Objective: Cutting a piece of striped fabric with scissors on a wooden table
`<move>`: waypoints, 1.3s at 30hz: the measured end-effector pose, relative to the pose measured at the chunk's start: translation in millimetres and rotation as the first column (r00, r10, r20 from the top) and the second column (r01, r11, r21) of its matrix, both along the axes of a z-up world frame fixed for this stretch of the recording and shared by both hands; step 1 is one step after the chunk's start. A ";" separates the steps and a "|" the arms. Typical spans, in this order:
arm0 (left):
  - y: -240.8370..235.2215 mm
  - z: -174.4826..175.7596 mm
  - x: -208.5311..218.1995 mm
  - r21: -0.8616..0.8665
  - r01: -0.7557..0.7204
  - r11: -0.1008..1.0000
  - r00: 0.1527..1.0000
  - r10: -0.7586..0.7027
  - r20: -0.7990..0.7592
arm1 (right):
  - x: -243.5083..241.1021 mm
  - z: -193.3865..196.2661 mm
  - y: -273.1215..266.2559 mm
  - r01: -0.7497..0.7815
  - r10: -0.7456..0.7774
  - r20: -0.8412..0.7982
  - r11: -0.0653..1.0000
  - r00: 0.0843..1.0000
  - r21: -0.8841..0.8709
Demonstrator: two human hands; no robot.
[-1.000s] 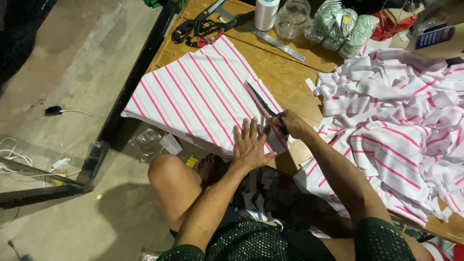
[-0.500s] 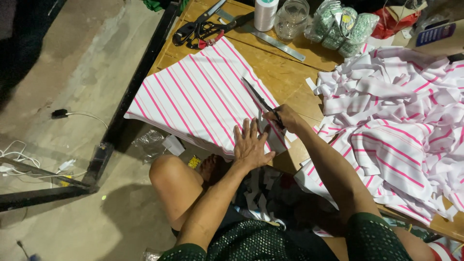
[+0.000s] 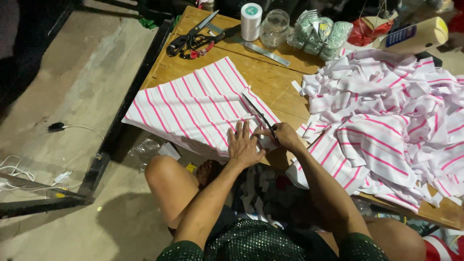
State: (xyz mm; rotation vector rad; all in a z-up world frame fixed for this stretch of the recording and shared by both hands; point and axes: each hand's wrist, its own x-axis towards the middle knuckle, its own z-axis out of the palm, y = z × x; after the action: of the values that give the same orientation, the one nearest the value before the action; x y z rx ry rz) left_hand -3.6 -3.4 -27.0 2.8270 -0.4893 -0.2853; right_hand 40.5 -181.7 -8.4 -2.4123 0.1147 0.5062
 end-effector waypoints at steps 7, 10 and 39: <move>-15.4 -31.3 -22.7 -0.127 0.164 0.978 0.981 -0.148 0.126 | -23.0 -23.1 -28.4 0.027 -0.023 -0.100 0.999 0.995 0.035; -12.8 -61.6 -0.9 -0.414 0.136 0.900 0.963 -0.022 0.268 | -38.6 -22.3 -41.2 0.059 -0.051 -0.047 0.981 0.998 0.185; 74.8 53.4 88.8 -0.139 -0.255 0.957 0.927 0.200 -0.317 | -29.7 -48.6 -73.3 0.217 -0.103 -0.301 0.901 0.948 0.376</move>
State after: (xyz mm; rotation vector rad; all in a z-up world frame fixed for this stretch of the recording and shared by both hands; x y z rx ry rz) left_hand 85.1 71.4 26.4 2.5696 -0.1106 -0.5809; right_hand 10.9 -255.0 -57.0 -1.8982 0.2989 0.7094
